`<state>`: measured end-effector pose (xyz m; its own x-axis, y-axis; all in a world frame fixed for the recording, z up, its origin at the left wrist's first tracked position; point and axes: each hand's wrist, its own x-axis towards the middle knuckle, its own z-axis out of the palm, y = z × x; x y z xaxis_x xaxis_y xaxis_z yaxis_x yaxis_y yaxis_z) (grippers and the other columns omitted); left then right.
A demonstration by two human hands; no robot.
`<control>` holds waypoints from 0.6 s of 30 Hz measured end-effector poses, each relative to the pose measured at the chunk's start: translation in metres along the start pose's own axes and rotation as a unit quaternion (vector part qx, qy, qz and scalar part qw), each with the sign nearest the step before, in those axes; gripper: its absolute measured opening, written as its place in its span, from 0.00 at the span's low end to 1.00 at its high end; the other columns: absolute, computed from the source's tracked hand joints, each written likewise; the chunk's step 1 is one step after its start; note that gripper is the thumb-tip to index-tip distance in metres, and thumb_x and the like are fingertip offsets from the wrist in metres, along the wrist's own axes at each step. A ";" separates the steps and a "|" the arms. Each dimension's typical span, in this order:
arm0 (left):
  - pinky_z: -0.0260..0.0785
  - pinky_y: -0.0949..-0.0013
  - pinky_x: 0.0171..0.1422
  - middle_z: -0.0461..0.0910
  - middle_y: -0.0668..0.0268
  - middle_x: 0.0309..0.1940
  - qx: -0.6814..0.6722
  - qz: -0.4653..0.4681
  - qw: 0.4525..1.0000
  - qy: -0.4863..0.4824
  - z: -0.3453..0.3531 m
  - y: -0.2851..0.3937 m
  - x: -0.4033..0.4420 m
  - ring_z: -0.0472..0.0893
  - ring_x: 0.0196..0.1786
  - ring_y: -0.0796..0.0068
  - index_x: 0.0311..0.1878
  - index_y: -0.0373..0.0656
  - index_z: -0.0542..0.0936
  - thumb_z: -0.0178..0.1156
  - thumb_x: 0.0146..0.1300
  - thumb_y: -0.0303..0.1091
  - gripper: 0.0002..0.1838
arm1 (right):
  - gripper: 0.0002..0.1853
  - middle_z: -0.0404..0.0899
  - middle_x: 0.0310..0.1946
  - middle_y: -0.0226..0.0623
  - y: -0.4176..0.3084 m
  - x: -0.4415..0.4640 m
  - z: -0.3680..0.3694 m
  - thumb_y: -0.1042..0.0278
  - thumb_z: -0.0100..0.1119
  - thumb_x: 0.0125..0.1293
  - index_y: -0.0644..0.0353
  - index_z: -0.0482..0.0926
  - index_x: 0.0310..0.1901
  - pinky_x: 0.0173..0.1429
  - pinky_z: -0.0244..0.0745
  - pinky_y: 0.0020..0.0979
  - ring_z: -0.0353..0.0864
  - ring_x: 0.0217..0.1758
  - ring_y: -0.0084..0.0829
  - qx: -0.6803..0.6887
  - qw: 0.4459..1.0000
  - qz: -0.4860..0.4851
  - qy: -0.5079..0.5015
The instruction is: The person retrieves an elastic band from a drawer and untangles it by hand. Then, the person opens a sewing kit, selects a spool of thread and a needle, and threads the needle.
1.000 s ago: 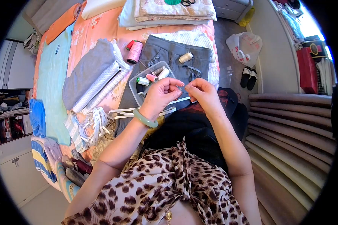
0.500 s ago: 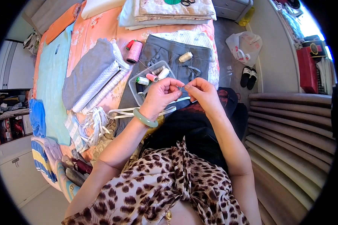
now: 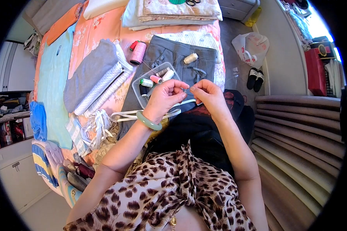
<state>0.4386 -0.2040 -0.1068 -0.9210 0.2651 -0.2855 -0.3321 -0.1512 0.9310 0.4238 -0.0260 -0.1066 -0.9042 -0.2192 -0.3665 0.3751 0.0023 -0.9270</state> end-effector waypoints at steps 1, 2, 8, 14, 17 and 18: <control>0.67 0.82 0.40 0.75 0.74 0.29 0.000 0.000 1.000 -0.001 0.000 0.001 0.000 0.74 0.33 0.87 0.47 0.39 0.78 0.61 0.59 0.22 0.12 | 0.09 0.74 0.23 0.26 0.000 0.000 0.000 0.67 0.62 0.61 0.64 0.76 0.32 0.27 0.64 0.19 0.70 0.23 0.16 -0.001 1.000 -0.002 0.000; 0.67 0.82 0.40 0.75 0.74 0.29 0.003 0.001 1.000 -0.005 -0.001 0.000 0.000 0.74 0.33 0.87 0.47 0.39 0.78 0.61 0.59 0.22 0.12 | 0.09 0.74 0.23 0.27 0.001 0.000 0.000 0.67 0.62 0.61 0.64 0.76 0.32 0.27 0.64 0.19 0.70 0.23 0.16 -0.003 1.000 -0.004 0.000; 0.66 0.83 0.40 0.75 0.75 0.29 0.003 -0.009 1.000 -0.010 0.000 0.001 0.000 0.73 0.33 0.87 0.46 0.39 0.78 0.62 0.59 0.23 0.12 | 0.10 0.75 0.23 0.27 0.001 0.000 0.000 0.66 0.62 0.61 0.64 0.77 0.32 0.27 0.65 0.20 0.71 0.23 0.16 -0.028 1.000 -0.010 0.004; 0.66 0.82 0.39 0.75 0.74 0.29 -0.012 0.000 1.000 -0.012 0.000 0.001 0.000 0.73 0.33 0.87 0.47 0.39 0.78 0.62 0.59 0.23 0.12 | 0.10 0.74 0.22 0.27 0.003 0.001 -0.001 0.66 0.63 0.61 0.65 0.77 0.32 0.27 0.65 0.21 0.71 0.23 0.17 -0.021 1.000 -0.012 0.001; 0.66 0.82 0.39 0.75 0.74 0.29 -0.023 -0.007 1.000 -0.012 -0.001 0.003 -0.001 0.73 0.32 0.87 0.47 0.39 0.78 0.62 0.59 0.24 0.12 | 0.10 0.74 0.22 0.27 0.004 0.001 -0.001 0.66 0.63 0.61 0.65 0.76 0.31 0.27 0.65 0.21 0.70 0.23 0.17 -0.020 1.000 -0.013 0.001; 0.66 0.82 0.39 0.75 0.74 0.29 -0.021 -0.007 1.000 -0.013 -0.001 0.003 -0.001 0.73 0.32 0.87 0.47 0.39 0.78 0.62 0.59 0.24 0.12 | 0.10 0.74 0.22 0.27 0.003 0.001 -0.001 0.66 0.63 0.61 0.65 0.76 0.31 0.27 0.65 0.21 0.70 0.23 0.17 -0.022 1.000 -0.012 0.002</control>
<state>0.4384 -0.2054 -0.1043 -0.9108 0.2914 -0.2925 -0.3542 -0.1877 0.9161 0.4238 -0.0249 -0.1099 -0.9137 -0.2162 -0.3441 0.3438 0.0402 -0.9382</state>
